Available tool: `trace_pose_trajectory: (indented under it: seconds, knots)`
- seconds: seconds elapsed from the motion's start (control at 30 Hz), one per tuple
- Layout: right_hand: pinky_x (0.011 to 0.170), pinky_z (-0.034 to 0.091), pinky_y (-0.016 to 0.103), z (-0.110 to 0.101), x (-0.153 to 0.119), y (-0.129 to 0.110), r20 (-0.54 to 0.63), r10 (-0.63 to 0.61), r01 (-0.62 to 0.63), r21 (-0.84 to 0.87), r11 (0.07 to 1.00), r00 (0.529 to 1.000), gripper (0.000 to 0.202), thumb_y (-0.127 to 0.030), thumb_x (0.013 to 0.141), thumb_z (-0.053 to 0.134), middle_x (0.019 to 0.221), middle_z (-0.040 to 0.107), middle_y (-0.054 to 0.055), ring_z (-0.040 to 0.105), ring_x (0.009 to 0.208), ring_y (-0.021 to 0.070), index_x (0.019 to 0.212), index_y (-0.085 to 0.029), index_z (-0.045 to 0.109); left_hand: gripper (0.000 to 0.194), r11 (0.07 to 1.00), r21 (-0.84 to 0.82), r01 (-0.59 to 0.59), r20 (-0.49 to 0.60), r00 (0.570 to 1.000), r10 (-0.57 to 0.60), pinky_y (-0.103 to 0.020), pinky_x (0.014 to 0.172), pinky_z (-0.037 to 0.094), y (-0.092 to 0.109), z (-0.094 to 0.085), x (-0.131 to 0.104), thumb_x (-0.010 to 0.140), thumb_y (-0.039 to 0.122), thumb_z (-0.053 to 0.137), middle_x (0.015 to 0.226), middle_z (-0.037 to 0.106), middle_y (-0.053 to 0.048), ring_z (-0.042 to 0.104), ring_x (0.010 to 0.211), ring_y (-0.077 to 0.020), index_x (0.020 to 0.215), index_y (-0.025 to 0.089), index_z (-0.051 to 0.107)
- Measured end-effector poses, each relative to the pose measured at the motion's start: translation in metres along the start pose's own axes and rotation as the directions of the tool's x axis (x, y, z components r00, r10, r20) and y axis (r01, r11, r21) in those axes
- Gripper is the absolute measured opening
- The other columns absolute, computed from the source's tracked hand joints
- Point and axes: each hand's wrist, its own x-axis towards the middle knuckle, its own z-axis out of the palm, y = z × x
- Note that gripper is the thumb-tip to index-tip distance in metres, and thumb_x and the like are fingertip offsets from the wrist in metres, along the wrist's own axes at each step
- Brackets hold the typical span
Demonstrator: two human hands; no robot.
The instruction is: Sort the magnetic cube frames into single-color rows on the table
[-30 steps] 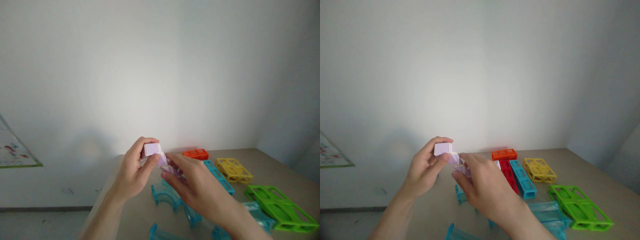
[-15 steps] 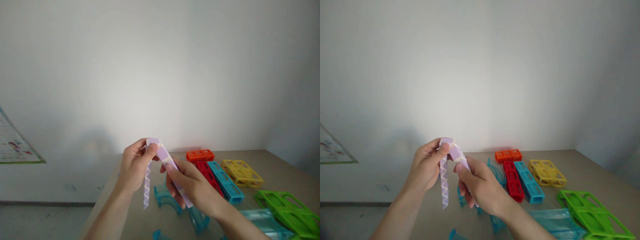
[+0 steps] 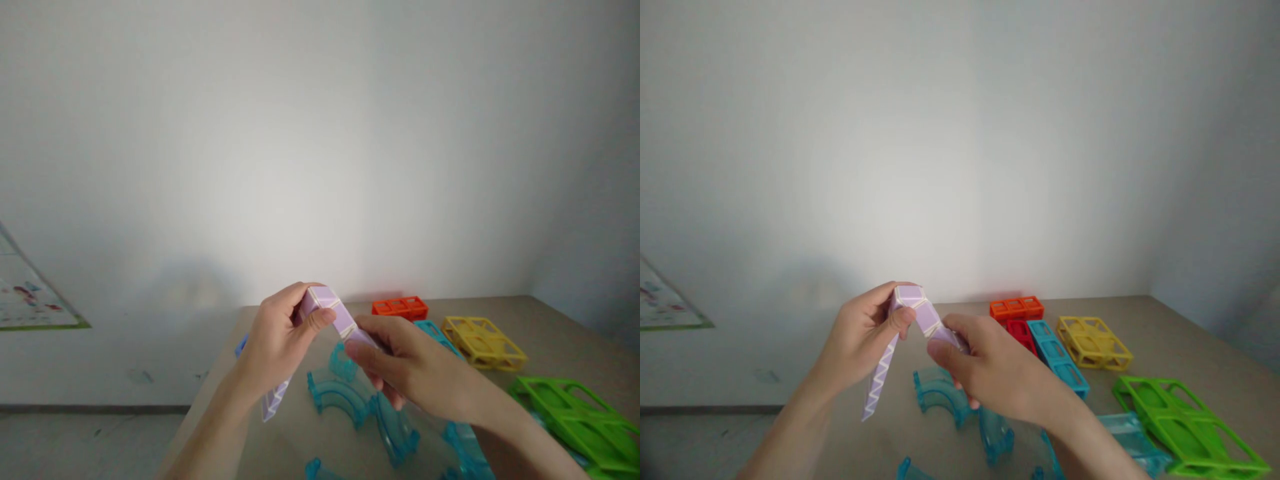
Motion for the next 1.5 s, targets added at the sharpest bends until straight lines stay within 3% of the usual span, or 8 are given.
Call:
trace_pose_trajectory:
  seconds: [0.13, 0.27, 0.47, 0.67, 0.93, 1.2, 1.4, 1.5]
  knots:
    - [0.054, 0.047, 0.022, 0.009, 0.005, 0.003, 0.079, -0.028, 0.003, 0.299, 0.954, 0.996, 0.036, -0.053, 0.096, 0.049, 0.073, 0.06, 0.0, 0.061, 0.058, 0.0113, 0.09, -0.018, 0.055, 0.024, 0.994, -0.1, -0.045, 0.108, 0.993, 0.056, -0.024, 0.062, 0.042, 0.001, 0.009, -0.002, 0.094, 0.038, 0.053, 0.076, 0.058, -0.001, 0.054, 0.069, -0.0142, 0.101, 0.017, 0.064]
    - [0.07, 0.051, 0.027, 0.013, 0.01, 0.004, 0.178, -0.129, -0.03, 0.69, 0.723, 0.976, 0.035, -0.049, 0.096, 0.051, 0.081, 0.066, 0.005, 0.066, 0.07, 0.0136, 0.098, -0.016, 0.061, 0.026, 0.991, -0.117, -0.069, 0.066, 0.995, 0.077, -0.022, 0.059, 0.044, 0.0, 0.01, -0.004, 0.095, 0.039, 0.051, 0.076, 0.056, -0.001, 0.054, 0.065, -0.0126, 0.106, 0.018, 0.061]
    - [0.07, 0.052, 0.025, 0.02, 0.015, 0.007, 0.137, -0.188, -0.02, 0.854, 0.521, 0.973, 0.028, -0.038, 0.085, 0.07, 0.082, 0.067, 0.007, 0.066, 0.071, 0.0137, 0.09, -0.01, 0.068, 0.032, 0.959, -0.28, -0.049, 0.084, 0.994, 0.076, -0.02, 0.046, 0.045, 0.0, 0.01, -0.004, 0.096, 0.044, 0.049, 0.066, 0.054, 0.002, 0.055, 0.049, -0.0094, 0.11, 0.017, 0.06]
    - [0.066, 0.043, 0.022, 0.025, 0.018, 0.006, -0.025, -0.208, 0.165, 0.707, 0.688, 0.978, 0.03, -0.04, 0.091, 0.063, 0.077, 0.061, 0.004, 0.057, 0.07, 0.0115, 0.084, -0.01, 0.066, 0.028, 0.938, -0.344, 0.048, 0.08, 0.997, -0.021, -0.02, 0.043, 0.048, 0.0, 0.018, -0.004, 0.096, 0.041, 0.051, 0.063, 0.056, 0.003, 0.057, 0.046, -0.0098, 0.109, 0.018, 0.061]
    - [0.061, 0.039, 0.023, 0.023, 0.022, 0.005, -0.181, -0.229, 0.282, 0.369, 0.886, 0.957, 0.037, -0.047, 0.093, 0.056, 0.072, 0.058, 0.002, 0.052, 0.066, 0.0124, 0.079, -0.013, 0.062, 0.022, 0.973, -0.229, 0.017, 0.028, 1.0, -0.011, -0.021, 0.052, 0.05, -0.001, 0.021, -0.005, 0.097, 0.038, 0.05, 0.07, 0.054, 0.002, 0.058, 0.056, -0.0111, 0.096, 0.018, 0.059]
    - [0.048, 0.045, 0.022, 0.012, 0.014, 0.012, 0.145, -0.089, -0.049, 0.742, 0.669, 0.985, 0.035, -0.045, 0.088, 0.06, 0.071, 0.061, 0.003, 0.055, 0.049, 0.0101, 0.093, -0.011, 0.065, 0.025, 0.967, 0.008, -0.254, 0.112, 0.961, 0.252, -0.025, 0.069, 0.045, -0.018, 0.004, -0.001, 0.097, 0.03, 0.05, 0.087, 0.059, -0.003, 0.057, 0.075, -0.0134, 0.119, 0.021, 0.058]
    - [0.042, 0.036, 0.018, -0.01, 0.005, 0.011, 0.346, -0.071, -0.157, 0.589, 0.793, 0.936, 0.035, -0.042, 0.099, 0.042, 0.064, 0.059, 0.001, 0.044, 0.042, 0.0065, 0.098, -0.012, 0.061, 0.036, 0.902, 0.072, -0.425, 0.268, 0.879, 0.393, -0.026, 0.065, 0.04, -0.018, -0.012, -0.003, 0.098, 0.035, 0.047, 0.086, 0.059, -0.003, 0.053, 0.073, -0.0139, 0.129, 0.02, 0.056]
    - [0.045, 0.038, 0.02, -0.014, 0.0, 0.006, 0.318, -0.005, -0.11, 0.342, 0.933, 0.948, 0.036, -0.048, 0.099, 0.039, 0.067, 0.061, 0.001, 0.048, 0.047, 0.0084, 0.093, -0.016, 0.055, 0.037, 0.91, 0.071, -0.408, 0.305, 0.877, 0.37, -0.026, 0.064, 0.04, -0.015, -0.01, -0.004, 0.098, 0.034, 0.047, 0.086, 0.06, -0.003, 0.054, 0.072, -0.014, 0.13, 0.019, 0.056]
